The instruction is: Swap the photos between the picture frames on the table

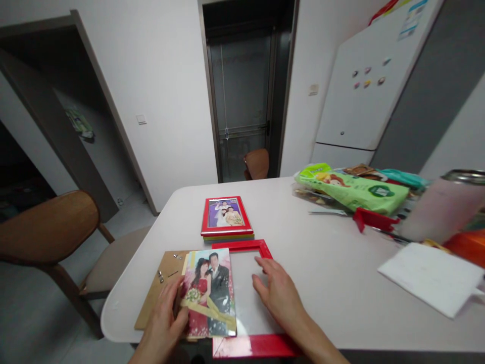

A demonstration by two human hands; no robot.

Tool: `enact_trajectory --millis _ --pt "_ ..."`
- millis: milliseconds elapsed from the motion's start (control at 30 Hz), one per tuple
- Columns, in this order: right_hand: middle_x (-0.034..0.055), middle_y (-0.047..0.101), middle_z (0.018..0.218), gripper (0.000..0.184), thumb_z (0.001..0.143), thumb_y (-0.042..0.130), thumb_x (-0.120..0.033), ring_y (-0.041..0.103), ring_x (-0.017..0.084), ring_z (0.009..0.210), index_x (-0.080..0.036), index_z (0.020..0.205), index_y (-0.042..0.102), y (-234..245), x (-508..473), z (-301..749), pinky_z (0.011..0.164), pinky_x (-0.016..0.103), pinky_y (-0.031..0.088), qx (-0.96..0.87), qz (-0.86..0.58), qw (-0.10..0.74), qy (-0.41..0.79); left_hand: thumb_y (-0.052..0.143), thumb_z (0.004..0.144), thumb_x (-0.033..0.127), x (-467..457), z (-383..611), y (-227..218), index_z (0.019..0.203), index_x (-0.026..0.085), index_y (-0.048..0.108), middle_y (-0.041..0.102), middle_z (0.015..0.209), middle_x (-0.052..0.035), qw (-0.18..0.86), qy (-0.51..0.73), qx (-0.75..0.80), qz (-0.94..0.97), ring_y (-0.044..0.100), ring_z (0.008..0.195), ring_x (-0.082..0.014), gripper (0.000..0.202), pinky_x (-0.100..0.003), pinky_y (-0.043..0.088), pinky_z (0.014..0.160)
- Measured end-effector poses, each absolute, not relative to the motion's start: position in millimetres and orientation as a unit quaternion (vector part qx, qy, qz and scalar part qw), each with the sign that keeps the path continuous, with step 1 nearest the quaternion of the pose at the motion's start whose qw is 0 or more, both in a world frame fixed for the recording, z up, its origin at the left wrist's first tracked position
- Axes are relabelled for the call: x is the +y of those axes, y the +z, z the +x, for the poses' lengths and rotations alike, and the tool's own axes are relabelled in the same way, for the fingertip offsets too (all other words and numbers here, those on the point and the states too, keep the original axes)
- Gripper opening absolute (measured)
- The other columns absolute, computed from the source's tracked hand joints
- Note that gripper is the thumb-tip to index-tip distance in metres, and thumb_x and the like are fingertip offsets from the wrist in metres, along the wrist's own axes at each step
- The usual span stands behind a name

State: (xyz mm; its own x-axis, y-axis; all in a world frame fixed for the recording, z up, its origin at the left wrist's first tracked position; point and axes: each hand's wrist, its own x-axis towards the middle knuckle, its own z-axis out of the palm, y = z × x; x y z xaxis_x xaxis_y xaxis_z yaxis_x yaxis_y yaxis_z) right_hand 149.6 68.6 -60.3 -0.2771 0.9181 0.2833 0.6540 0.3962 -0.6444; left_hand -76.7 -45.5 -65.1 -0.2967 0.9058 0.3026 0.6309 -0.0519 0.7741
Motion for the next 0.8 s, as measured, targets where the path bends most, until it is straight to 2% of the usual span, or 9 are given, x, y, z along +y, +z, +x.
enact_trajectory --millis 100,167,233,300,433,567,633,700,800 --pt "0.0032 0.06 0.07 0.046 0.071 0.044 -0.033 0.054 0.014 0.055 -0.01 0.111 0.046 -63.4 57.5 123.4 0.052 0.026 0.043 -0.695 -0.48 0.31 0.436 0.049 0.061 0.013 -53.2 -60.6 -67.4 0.118 0.017 0.042 0.043 0.123 -0.0093 0.149 0.41 0.634 0.639 0.034 0.116 -0.0261 0.058 -0.042 0.026 0.097" --pt "-0.004 0.052 0.051 0.051 0.069 0.047 -0.033 0.046 0.01 0.04 -0.007 0.112 0.043 -63.9 52.9 106.5 0.039 0.022 0.036 -0.629 -0.457 0.293 0.557 0.051 0.056 0.011 -55.1 -49.8 -71.0 0.12 0.017 0.04 0.036 0.129 -0.0092 0.146 0.38 0.6 0.689 0.029 0.119 -0.0283 0.066 -0.043 0.023 0.098" --pt "-0.0087 0.044 0.043 0.049 0.066 0.052 -0.032 0.038 0.007 0.034 -0.008 0.109 0.046 -58.2 49.8 93.1 0.035 0.02 0.031 -0.574 -0.418 0.296 0.639 0.052 0.053 0.009 -54.0 -41.0 -73.8 0.121 0.016 0.039 0.031 0.131 -0.009 0.137 0.364 0.579 0.716 0.026 0.12 -0.0299 0.07 -0.044 0.021 0.099" --pt "-0.0098 0.041 0.043 0.044 0.065 0.055 -0.031 0.037 0.005 0.035 -0.01 0.104 0.05 -45.3 46.4 83.6 0.036 0.018 0.031 -0.536 -0.369 0.326 0.686 0.048 0.053 0.007 -51.1 -36.2 -73.4 0.121 0.016 0.039 0.031 0.131 -0.0076 0.117 0.38 0.577 0.714 0.025 0.12 -0.0295 0.069 -0.045 0.02 0.099" --pt "-0.0064 0.049 0.054 0.043 0.068 0.055 -0.034 0.044 0.006 0.044 -0.015 0.106 0.047 -15.7 36.5 75.7 0.042 0.018 0.036 -0.5 -0.307 0.39 0.71 0.042 0.06 0.005 -45.6 -39.6 -58.6 0.12 0.018 0.04 0.036 0.128 -0.0044 0.104 0.451 0.56 0.687 0.03 0.119 -0.0246 0.061 -0.039 0.023 0.1" --pt "0.0008 0.057 0.069 0.034 0.07 0.054 -0.036 0.052 0.008 0.051 -0.014 0.095 0.051 -15.6 25.7 77.2 0.046 0.021 0.042 -0.446 -0.347 0.388 0.728 0.044 0.075 0.019 -44.9 -38.7 -35.9 0.115 0.02 0.047 0.048 0.119 -0.0037 0.145 0.588 0.587 0.538 0.039 0.113 -0.0228 0.04 -0.034 0.029 0.097" --pt "0.0035 0.059 0.071 0.027 0.072 0.051 -0.036 0.055 0.01 0.054 -0.013 0.085 0.053 -25.0 21.5 79.0 0.05 0.023 0.044 -0.403 -0.351 0.363 0.764 0.046 0.077 0.032 -45.1 -29.9 -28.5 0.113 0.018 0.047 0.053 0.114 -0.0058 0.206 0.655 0.59 0.425 0.044 0.109 -0.0249 0.039 -0.034 0.033 0.094" --pt "0.0053 0.061 0.073 0.025 0.074 0.047 -0.037 0.058 0.012 0.058 -0.014 0.082 0.053 -33.2 20.2 82.5 0.055 0.025 0.046 -0.357 -0.33 0.376 0.789 0.046 0.076 0.042 -44.1 -18.4 -25.6 0.114 0.014 0.044 0.058 0.107 -0.009 0.306 0.689 0.562 0.341 0.047 0.104 -0.0273 0.048 -0.036 0.039 0.088" --pt "0.006 0.064 0.08 0.028 0.076 0.045 -0.033 0.06 0.016 0.068 -0.017 0.098 0.048 -35.2 27.6 96.9 0.059 0.028 0.047 -0.323 -0.317 0.452 0.768 0.051 0.071 0.046 -40.0 -6.6 -29.7 0.116 0.013 0.041 0.059 0.104 -0.0109 0.413 0.699 0.502 0.296 0.049 0.103 -0.0279 0.056 -0.036 0.041 0.085"
